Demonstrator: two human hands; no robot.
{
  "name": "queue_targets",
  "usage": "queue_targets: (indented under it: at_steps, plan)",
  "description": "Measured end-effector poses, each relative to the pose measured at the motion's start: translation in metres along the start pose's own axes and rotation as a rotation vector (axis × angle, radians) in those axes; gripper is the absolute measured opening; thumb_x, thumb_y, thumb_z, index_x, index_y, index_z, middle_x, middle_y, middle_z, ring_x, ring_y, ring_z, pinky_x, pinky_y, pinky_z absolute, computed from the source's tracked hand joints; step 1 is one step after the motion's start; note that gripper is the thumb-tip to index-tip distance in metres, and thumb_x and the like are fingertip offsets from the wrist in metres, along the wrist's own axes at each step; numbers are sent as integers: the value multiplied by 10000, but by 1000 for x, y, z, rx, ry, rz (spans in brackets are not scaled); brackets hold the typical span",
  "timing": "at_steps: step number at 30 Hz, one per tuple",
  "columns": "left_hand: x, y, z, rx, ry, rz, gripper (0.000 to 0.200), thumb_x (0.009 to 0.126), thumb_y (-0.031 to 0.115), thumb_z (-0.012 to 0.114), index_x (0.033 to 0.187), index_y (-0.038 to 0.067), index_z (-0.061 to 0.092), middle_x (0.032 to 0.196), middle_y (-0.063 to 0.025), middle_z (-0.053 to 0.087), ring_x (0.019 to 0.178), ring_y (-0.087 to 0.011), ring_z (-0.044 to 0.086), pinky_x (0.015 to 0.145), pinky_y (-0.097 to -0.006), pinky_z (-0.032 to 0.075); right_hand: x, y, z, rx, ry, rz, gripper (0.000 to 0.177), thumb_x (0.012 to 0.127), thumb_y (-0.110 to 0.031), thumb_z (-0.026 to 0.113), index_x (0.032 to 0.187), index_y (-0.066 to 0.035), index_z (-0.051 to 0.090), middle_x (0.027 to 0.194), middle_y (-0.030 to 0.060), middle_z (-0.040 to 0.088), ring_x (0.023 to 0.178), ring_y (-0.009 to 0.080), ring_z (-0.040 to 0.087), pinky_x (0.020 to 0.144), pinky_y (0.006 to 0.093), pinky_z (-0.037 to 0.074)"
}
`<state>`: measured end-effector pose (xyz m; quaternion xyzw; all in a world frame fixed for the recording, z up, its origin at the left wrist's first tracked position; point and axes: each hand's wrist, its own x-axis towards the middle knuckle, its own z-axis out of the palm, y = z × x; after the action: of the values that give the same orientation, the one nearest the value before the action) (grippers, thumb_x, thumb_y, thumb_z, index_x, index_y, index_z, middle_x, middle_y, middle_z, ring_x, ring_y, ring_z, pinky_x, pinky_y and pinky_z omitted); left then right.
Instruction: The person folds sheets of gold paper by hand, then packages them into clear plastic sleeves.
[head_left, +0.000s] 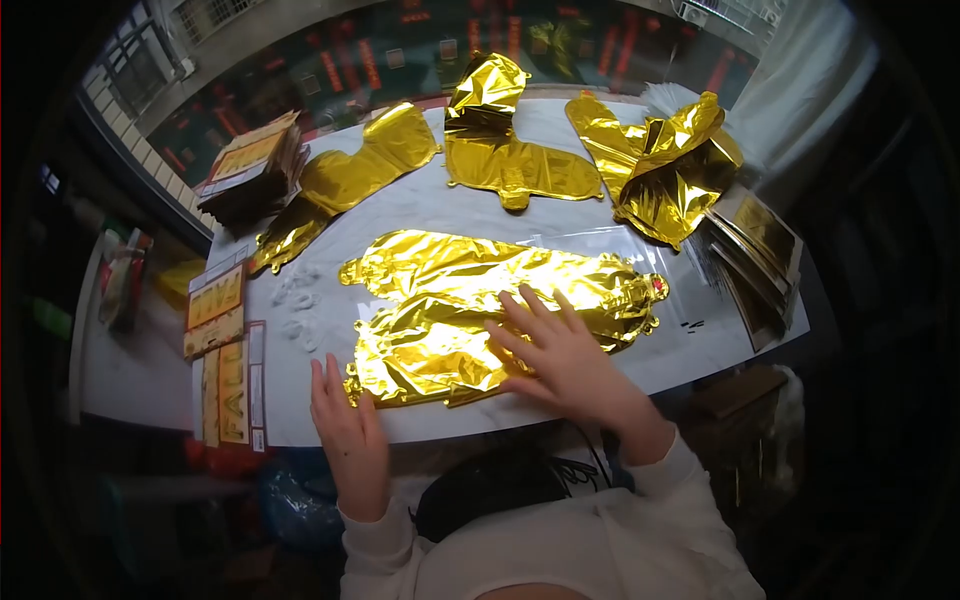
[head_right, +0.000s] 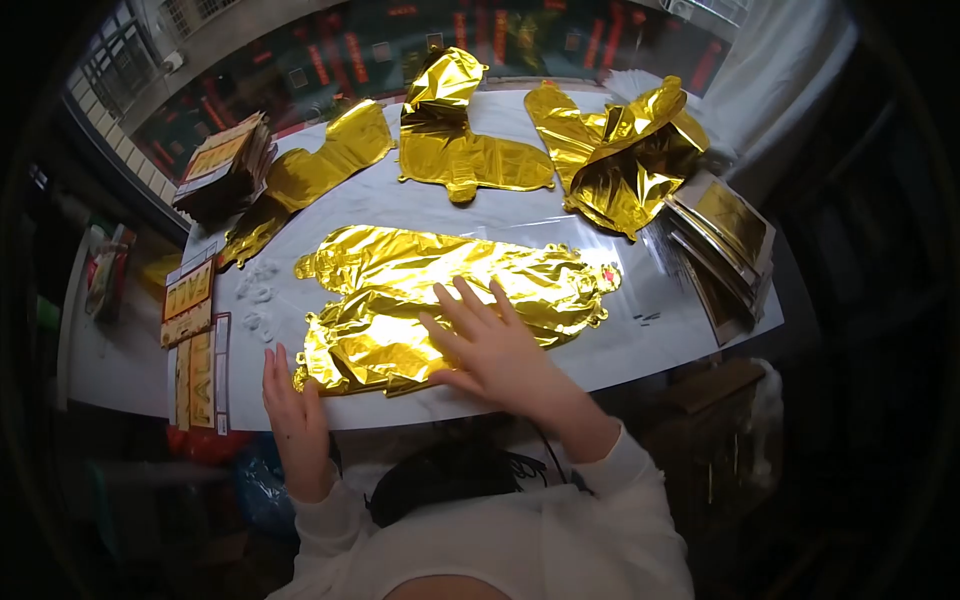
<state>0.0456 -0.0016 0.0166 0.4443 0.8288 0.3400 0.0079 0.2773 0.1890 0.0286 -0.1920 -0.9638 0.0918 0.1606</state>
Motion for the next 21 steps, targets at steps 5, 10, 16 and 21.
queue_targets:
  at_steps: [5, 10, 16, 21]
  plan:
    - [-6, -12, -6, -99, -19, 5, 591, 1006, 47, 559, 1566, -34, 392, 1570, -282, 404, 1452, -447, 411, 1198, -497, 334, 42, 45, 1, 67, -20, -66, 593, 1001, -378, 666, 1493, -83, 515, 1539, 194, 489, 1399, 403, 481, 1162, 520, 387]
    - [-9, -12, -8, -170, -2, -9, 586, 982, 3, 576, 1548, -26, 425, 1536, -251, 453, 1323, -382, 511, 1100, -434, 426, 77, 62, 16, 237, -35, -91, 370, 1018, -281, 639, 1326, -77, 623, 1284, 155, 626, 1221, 366, 573, 1049, 465, 462]
    - [-11, -11, -5, -303, 60, -95, 583, 932, -59, 601, 1504, -2, 502, 1414, -166, 556, 966, -219, 584, 857, -328, 500, 78, 61, 23, 287, 25, -16, 209, 1002, -193, 643, 1154, -67, 710, 1223, 107, 645, 1175, 346, 575, 1025, 445, 458]
    - [-11, -15, 0, -374, 122, -108, 575, 908, -78, 625, 1470, 17, 553, 1322, -117, 624, 853, -139, 584, 777, -280, 488, 76, 69, 36, 242, 197, -127, 179, 980, -188, 666, 1119, -80, 697, 1176, 103, 643, 1123, 325, 586, 978, 454, 459]
